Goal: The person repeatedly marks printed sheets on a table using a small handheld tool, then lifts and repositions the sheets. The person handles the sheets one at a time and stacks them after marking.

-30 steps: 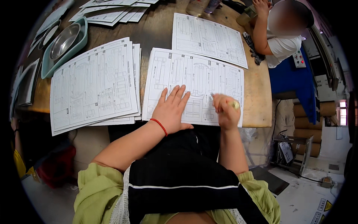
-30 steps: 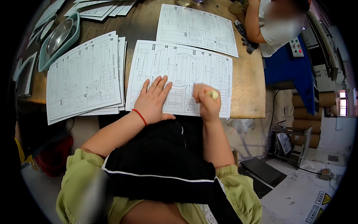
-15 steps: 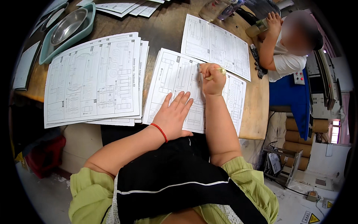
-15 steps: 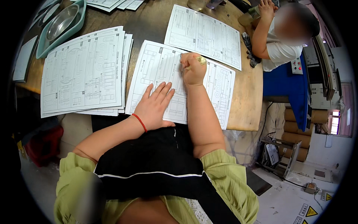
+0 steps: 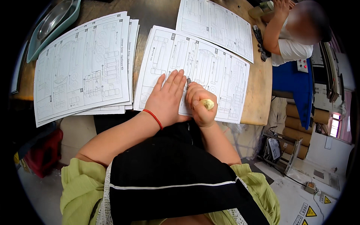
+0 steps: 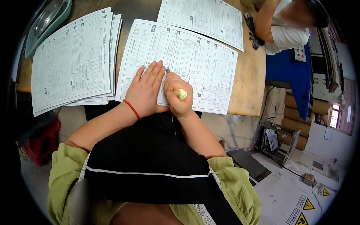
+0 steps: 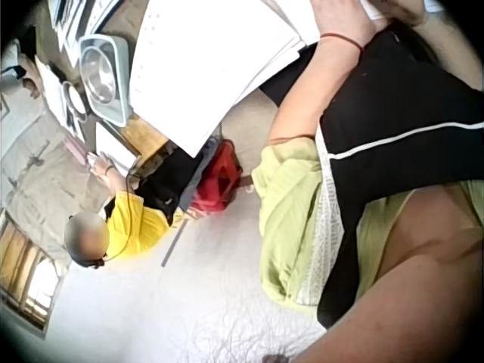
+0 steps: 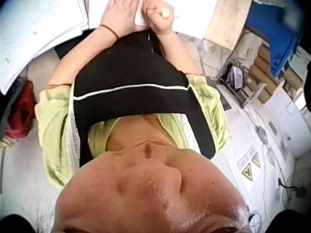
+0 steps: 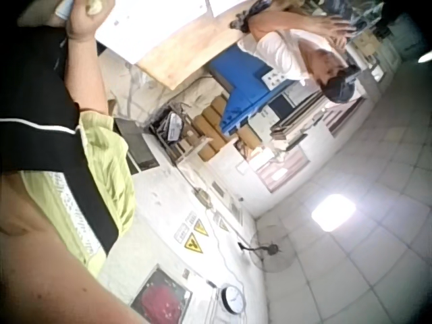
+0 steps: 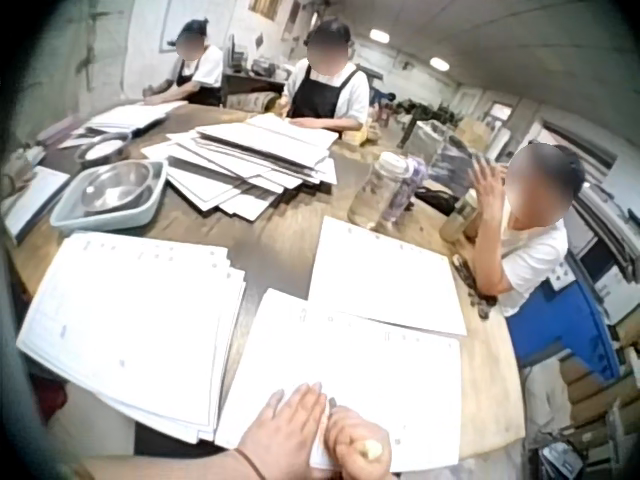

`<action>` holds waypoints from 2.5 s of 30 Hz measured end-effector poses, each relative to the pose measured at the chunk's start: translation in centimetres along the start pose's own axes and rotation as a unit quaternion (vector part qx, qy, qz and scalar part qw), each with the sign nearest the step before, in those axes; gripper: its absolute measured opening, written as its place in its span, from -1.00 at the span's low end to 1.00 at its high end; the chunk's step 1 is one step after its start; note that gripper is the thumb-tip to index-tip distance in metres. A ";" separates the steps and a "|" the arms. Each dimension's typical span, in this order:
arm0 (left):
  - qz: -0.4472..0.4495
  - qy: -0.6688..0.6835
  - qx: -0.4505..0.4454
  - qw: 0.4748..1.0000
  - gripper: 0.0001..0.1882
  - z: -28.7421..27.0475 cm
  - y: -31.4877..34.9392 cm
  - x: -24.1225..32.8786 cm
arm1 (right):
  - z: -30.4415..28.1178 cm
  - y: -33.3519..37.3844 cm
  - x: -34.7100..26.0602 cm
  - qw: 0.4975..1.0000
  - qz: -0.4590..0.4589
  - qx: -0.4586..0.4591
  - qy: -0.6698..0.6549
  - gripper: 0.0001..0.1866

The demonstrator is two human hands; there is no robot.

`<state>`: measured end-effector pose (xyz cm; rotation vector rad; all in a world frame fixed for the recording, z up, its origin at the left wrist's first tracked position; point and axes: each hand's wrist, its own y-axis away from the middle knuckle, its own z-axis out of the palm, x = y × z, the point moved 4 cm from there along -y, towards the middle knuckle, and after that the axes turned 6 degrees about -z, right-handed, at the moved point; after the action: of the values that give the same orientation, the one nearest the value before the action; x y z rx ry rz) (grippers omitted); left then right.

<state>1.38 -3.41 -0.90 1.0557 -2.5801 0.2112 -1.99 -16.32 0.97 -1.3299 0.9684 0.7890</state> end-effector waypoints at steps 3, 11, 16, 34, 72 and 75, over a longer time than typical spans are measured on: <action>-0.009 -0.027 -0.024 0.999 0.26 0.0 0.0 0.1 | -0.1 0.4 0.0 1.000 0.028 -0.010 0.002 -0.82; -0.021 0.012 -0.029 0.999 0.30 -0.7 -0.1 0.4 | -4.8 0.9 -1.4 0.978 -0.065 0.158 -0.118 -0.79; -0.051 -0.006 -0.094 0.994 0.24 -2.8 -1.1 2.2 | -10.2 4.7 -3.7 0.984 -0.040 0.170 -0.018 -0.79; 0.138 -0.011 -0.087 0.987 0.12 3.4 -5.6 9.7 | -17.3 -6.1 3.0 0.976 0.003 0.184 -0.119 -0.74; 0.098 -0.014 -0.074 0.992 0.12 3.6 -5.7 10.5 | -15.0 7.3 -2.7 0.987 -0.043 0.145 -0.062 -0.81; 0.099 -0.008 -0.065 0.993 0.11 3.9 -5.7 10.4 | -14.6 7.4 -2.6 0.990 -0.054 0.128 -0.009 -0.90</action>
<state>-2.57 -15.25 -0.69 0.7584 -2.6712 0.0824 -11.49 -29.92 0.52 -1.1406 0.9411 0.5711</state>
